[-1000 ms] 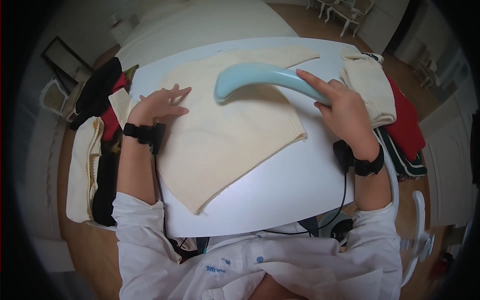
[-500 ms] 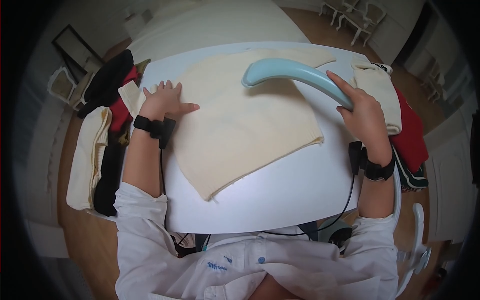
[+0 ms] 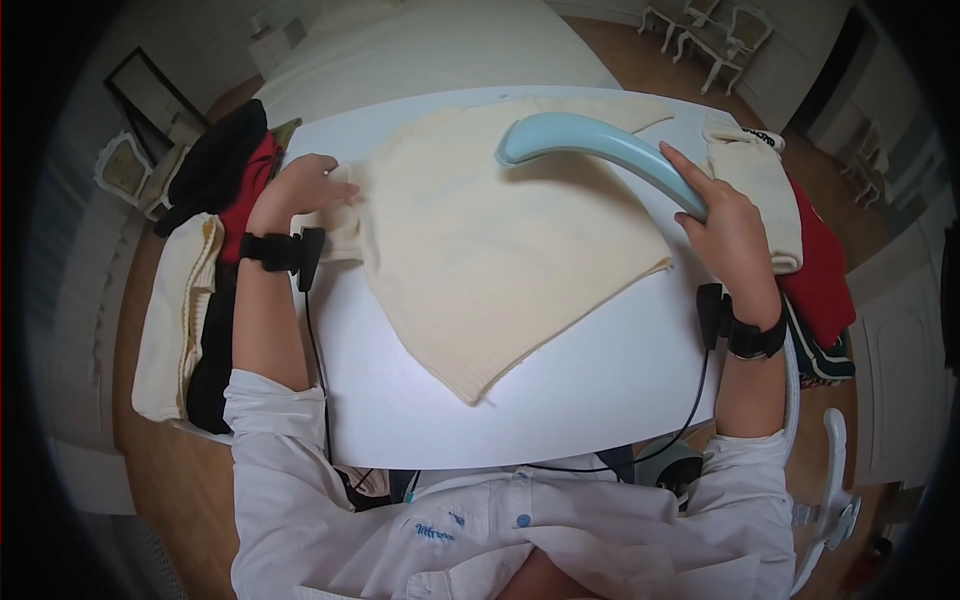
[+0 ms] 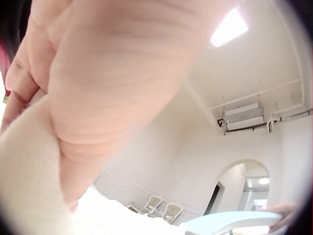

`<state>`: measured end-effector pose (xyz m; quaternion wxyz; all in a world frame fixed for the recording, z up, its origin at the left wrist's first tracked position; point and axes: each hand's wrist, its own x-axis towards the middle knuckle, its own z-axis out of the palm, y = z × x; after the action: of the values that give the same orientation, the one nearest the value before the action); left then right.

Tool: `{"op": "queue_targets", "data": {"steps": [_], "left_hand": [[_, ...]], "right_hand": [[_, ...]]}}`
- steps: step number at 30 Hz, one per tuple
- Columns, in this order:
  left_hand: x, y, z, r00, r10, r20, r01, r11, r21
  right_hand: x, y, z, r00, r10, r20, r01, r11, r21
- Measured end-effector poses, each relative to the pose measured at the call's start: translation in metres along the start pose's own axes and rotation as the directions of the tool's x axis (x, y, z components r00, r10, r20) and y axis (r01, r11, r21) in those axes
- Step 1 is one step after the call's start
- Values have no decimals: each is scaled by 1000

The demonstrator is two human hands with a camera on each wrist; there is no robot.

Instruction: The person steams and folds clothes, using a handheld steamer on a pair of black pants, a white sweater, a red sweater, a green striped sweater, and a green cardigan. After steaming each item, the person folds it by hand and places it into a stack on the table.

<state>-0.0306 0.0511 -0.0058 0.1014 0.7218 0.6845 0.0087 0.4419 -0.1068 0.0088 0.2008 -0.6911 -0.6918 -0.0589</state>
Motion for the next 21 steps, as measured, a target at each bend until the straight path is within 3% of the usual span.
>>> {"op": "queue_targets", "data": {"steps": [1,2,3,5,6,8,9,11,12,14,15,18,20,21], "left_hand": [[-1,1,1,998,59,-22,-61,989,-131],[-9,9,-3,998,57,-21,-60,990,-132],[-22,23,-12,976,209,58,-172,910,-378],[-35,40,-12,833,542,111,-246,542,-803],[-39,44,-17,833,542,111,-246,542,-803],[-48,53,-31,492,817,300,-349,501,-792],[-51,58,-31,492,817,301,-347,501,-793],[-54,68,-29,614,784,95,-476,463,-748],[-52,71,-25,613,784,95,-477,463,-747],[-41,74,-7,750,648,-132,-572,536,-621],[-37,75,0,786,609,-111,-520,553,-651],[-36,82,16,813,550,-189,-557,640,-529],[-38,89,15,824,542,-162,-544,678,-494],[-44,95,15,770,582,-262,-630,628,-457]], "right_hand": [[0,0,1,1000,-1,1,1,1000,0],[0,0,1,1000,-5,-8,5,1000,-5],[0,0,2,1000,-9,-16,9,1000,-10],[1,1,3,1000,-9,-14,9,1000,-5],[1,1,3,1000,-7,-12,7,1000,-1],[1,3,4,999,-27,-28,27,1000,-4],[1,4,5,998,-46,-43,46,999,-7],[1,8,7,994,-92,-55,92,996,1],[1,9,7,988,-138,-71,139,990,8],[0,5,9,983,-167,-78,164,986,-33],[0,3,9,977,-195,-80,190,979,-74],[1,3,14,948,-294,-125,282,954,-105],[1,1,10,937,-330,-116,313,939,-142],[1,-2,8,924,-368,-105,346,921,-178]]}}
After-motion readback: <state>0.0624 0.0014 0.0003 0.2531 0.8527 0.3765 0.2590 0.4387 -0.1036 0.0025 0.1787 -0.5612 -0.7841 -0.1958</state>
